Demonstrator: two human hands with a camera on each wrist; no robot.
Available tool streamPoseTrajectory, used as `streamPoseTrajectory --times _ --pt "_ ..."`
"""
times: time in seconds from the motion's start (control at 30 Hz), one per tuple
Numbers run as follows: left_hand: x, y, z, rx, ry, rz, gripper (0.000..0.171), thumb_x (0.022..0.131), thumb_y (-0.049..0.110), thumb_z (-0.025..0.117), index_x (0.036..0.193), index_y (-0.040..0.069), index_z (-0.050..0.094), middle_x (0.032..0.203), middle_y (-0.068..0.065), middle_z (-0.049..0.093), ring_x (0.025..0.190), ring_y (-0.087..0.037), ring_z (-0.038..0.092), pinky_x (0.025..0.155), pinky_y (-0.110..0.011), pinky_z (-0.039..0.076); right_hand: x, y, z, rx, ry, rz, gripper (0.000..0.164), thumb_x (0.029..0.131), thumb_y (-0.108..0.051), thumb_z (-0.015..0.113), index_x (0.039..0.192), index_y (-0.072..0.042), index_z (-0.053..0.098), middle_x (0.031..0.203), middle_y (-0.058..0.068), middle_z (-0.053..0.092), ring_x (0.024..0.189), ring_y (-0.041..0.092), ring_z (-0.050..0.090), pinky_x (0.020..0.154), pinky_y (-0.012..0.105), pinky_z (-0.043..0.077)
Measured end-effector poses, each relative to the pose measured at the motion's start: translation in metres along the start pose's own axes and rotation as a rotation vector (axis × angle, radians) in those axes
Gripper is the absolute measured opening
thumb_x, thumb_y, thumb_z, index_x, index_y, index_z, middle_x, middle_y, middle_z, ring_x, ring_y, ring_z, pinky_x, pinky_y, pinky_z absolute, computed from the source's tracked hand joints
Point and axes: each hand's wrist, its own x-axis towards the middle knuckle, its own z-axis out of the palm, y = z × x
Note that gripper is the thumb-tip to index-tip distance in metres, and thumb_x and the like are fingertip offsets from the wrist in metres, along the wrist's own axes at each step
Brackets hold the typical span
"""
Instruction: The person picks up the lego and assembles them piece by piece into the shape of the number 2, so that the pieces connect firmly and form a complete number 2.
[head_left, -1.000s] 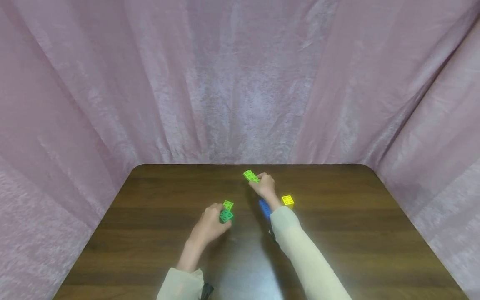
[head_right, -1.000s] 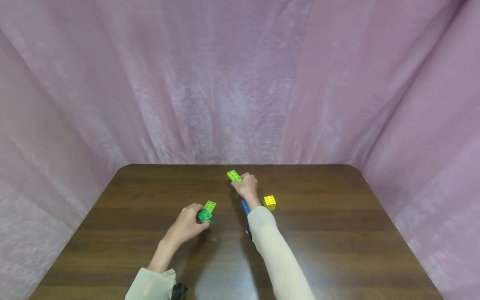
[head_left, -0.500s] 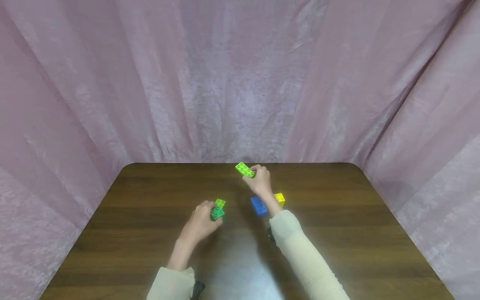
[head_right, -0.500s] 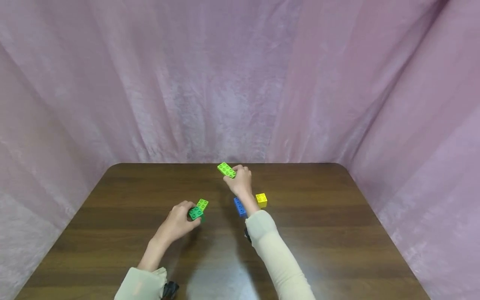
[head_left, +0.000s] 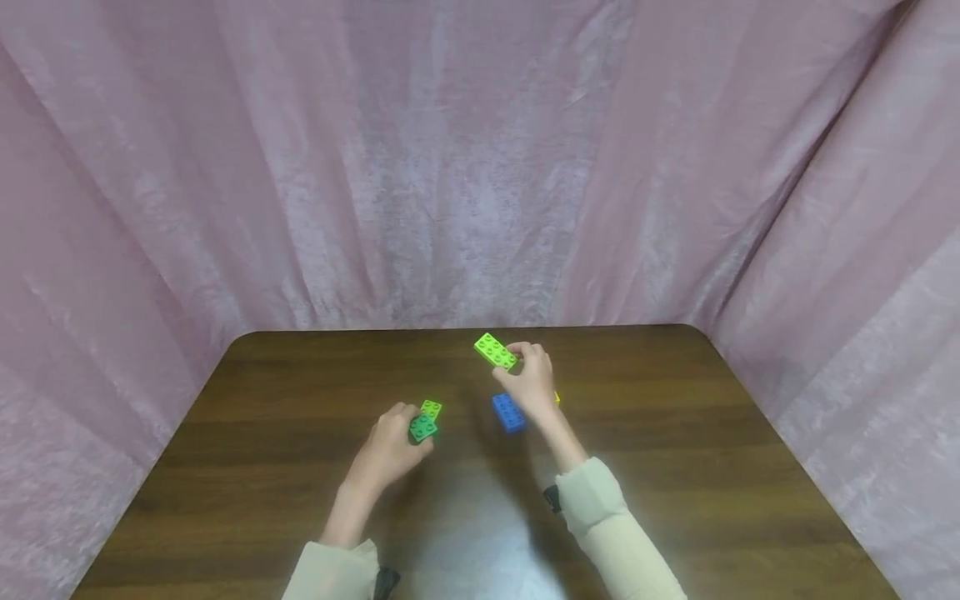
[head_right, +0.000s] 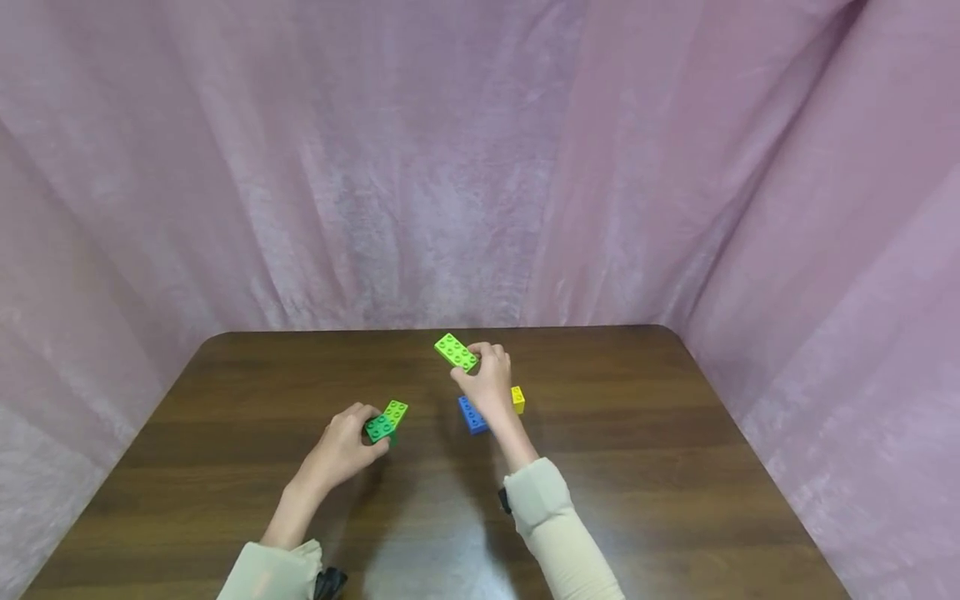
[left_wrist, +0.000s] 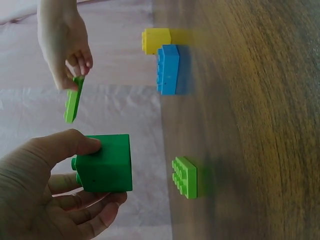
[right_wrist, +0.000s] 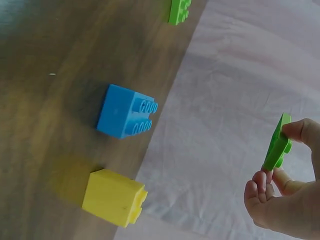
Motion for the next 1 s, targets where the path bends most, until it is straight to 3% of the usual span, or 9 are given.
streamPoseTrajectory --times 0.4,0.73,1.0 --pt "0.000 0.003 0.001 -0.004 -0.019 -0.017 0.040 0.077 0.009 0.073 0.113 -0.007 0.062 0.093 -0.010 0.060 0.079 -0.018 0.054 0.066 -0.029 0.051 -0.038 0.016 -0.020 0.011 -0.047 -0.028 0.039 0.077 -0.009 0.072 0.114 0.000 0.064 0.107 0.015 0.060 0.103 0.033 0.056 0.087 0.039 0.050" --pt "0.000 0.000 0.002 -0.027 0.008 -0.027 0.038 0.077 0.009 0.073 0.110 -0.007 0.063 0.092 -0.010 0.061 0.079 -0.018 0.056 0.067 -0.029 0.053 -0.059 0.034 -0.026 -0.002 -0.071 -0.080 0.036 0.075 -0.009 0.073 0.109 0.000 0.067 0.103 0.014 0.064 0.097 0.032 0.059 0.082 0.035 0.050" --pt "0.000 -0.001 0.007 -0.035 -0.018 -0.037 0.040 0.077 0.008 0.073 0.112 -0.007 0.062 0.093 -0.010 0.061 0.080 -0.018 0.055 0.067 -0.029 0.052 -0.069 0.053 -0.022 -0.028 -0.235 -0.063 0.038 0.074 -0.005 0.075 0.111 0.001 0.067 0.110 0.017 0.066 0.096 0.029 0.061 0.085 0.046 0.055"
